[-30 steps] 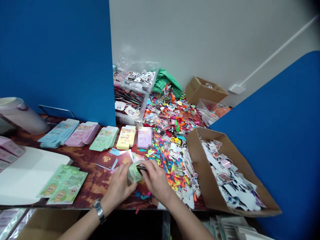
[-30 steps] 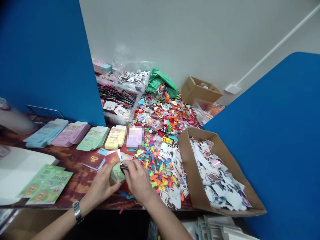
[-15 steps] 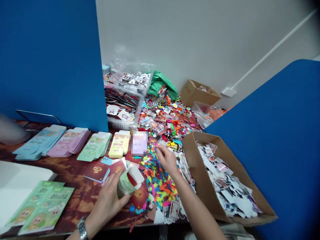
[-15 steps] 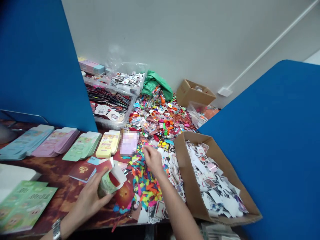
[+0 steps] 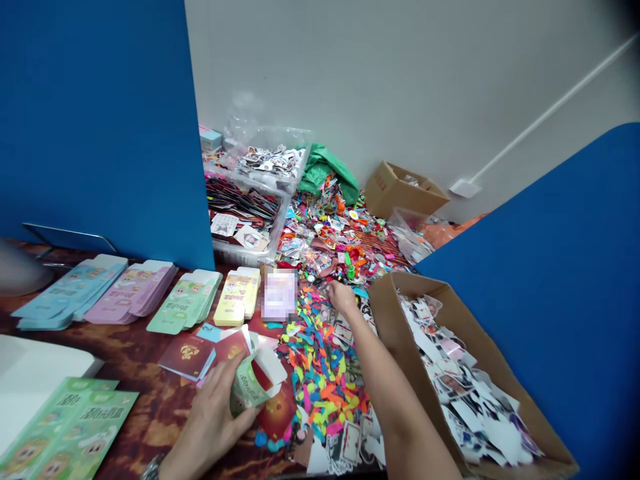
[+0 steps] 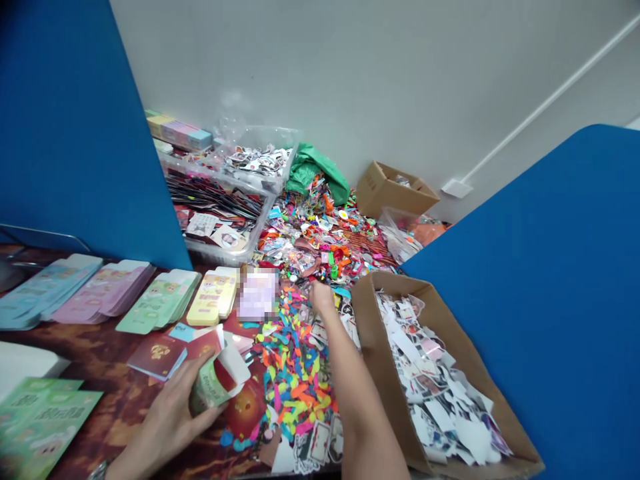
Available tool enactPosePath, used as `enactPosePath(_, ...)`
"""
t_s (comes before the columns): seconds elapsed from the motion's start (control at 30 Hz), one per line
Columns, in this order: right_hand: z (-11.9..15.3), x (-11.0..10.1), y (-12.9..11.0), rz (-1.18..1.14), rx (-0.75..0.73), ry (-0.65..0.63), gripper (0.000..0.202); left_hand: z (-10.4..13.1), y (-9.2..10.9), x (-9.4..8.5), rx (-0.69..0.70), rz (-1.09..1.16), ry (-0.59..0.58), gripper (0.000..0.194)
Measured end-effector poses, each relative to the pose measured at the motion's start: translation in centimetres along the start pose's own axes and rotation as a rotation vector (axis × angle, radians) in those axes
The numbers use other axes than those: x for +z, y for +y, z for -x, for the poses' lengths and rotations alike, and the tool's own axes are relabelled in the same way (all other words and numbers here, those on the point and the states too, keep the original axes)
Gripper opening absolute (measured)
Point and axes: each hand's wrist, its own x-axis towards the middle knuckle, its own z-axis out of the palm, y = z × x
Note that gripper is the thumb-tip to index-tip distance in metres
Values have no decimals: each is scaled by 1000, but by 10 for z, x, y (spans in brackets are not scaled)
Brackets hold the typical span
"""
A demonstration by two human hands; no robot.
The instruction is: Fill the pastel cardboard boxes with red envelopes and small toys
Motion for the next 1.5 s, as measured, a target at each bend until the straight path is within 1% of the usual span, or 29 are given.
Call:
enactPosePath(0.13,3,-12,12,-109,-30,56,24,-1,3,-1,18,6,-4,70)
enactPosePath(0.2,9,-21,11,-192,-56,113,22,-2,4,-3,10,-3,5,72)
enactPosePath(0.27,21,-30,3,-296,-101,161,25,-4,5,-7,-19,-1,23,72)
enactPosePath(0.33,43,-38,-13,-405,-167,176,29,-7,7,-10,-65,21,42,71)
enactPosePath(0.43,93,-40,-48,-644,-305,143,32,-13,11,-14,-126,72,45,69)
enactPosePath(0.5,131,-37,-72,-985,-426,71,31,-16,13,-14,-142,94,38,66)
enactPosePath(0.53,149,-35,-82,-1054,-458,42,28,-17,13,-14,-145,99,37,66)
enactPosePath(0.57,164,-32,-92,-1075,-489,40,25,-18,14,-13,-150,100,37,65)
enactPosePath(0.6,177,-29,-100,-1043,-521,59,22,-18,14,-12,-151,97,39,65)
enactPosePath(0.67,193,-23,-110,-901,-618,158,17,-16,13,-11,-141,84,40,65)
enactPosePath(0.73,198,-19,-115,-756,-732,283,16,-14,11,-9,-118,68,41,63)
enactPosePath(0.8,196,-16,-116,-673,-797,368,16,-11,10,-7,-92,62,40,61)
enactPosePath(0.87,193,-14,-115,-652,-789,393,13,-10,9,-7,-80,68,36,61)
enactPosePath(1.0,193,-12,-118,-634,-756,370,12,-13,11,-9,-85,73,36,62)
enactPosePath(1.07,198,-12,-121,-563,-799,334,14,-15,10,-11,-80,60,51,62)
enactPosePath(1.13,201,-14,-121,-493,-885,313,16,-16,9,-12,-68,52,62,62)
enactPosePath(1.2,195,-18,-116,-498,-941,308,16,-16,9,-14,-68,56,61,63)
enactPosePath(1.23,187,-20,-112,-525,-921,312,17,-16,8,-15,-78,59,56,64)
enactPosePath(1.27,175,-22,-105,-545,-853,319,20,-16,8,-17,-89,60,52,66)
enactPosePath(1.3,159,-23,-98,-539,-749,317,22,-15,9,-18,-99,59,47,67)
enactPosePath(1.33,139,-22,-90,-507,-600,326,25,-15,9,-20,-104,56,43,68)
enactPosePath(1.37,118,-21,-82,-413,-441,311,28,-15,9,-20,-103,53,42,69)
enactPosePath(1.4,95,-18,-75,-276,-325,245,28,-15,9,-21,-98,49,44,69)
enactPosePath(1.43,73,-14,-69,-224,-265,222,27,-14,9,-21,-89,45,46,69)
enactPosePath(1.5,34,-4,-61,-153,-190,184,24,-13,9,-20,-76,32,51,67)
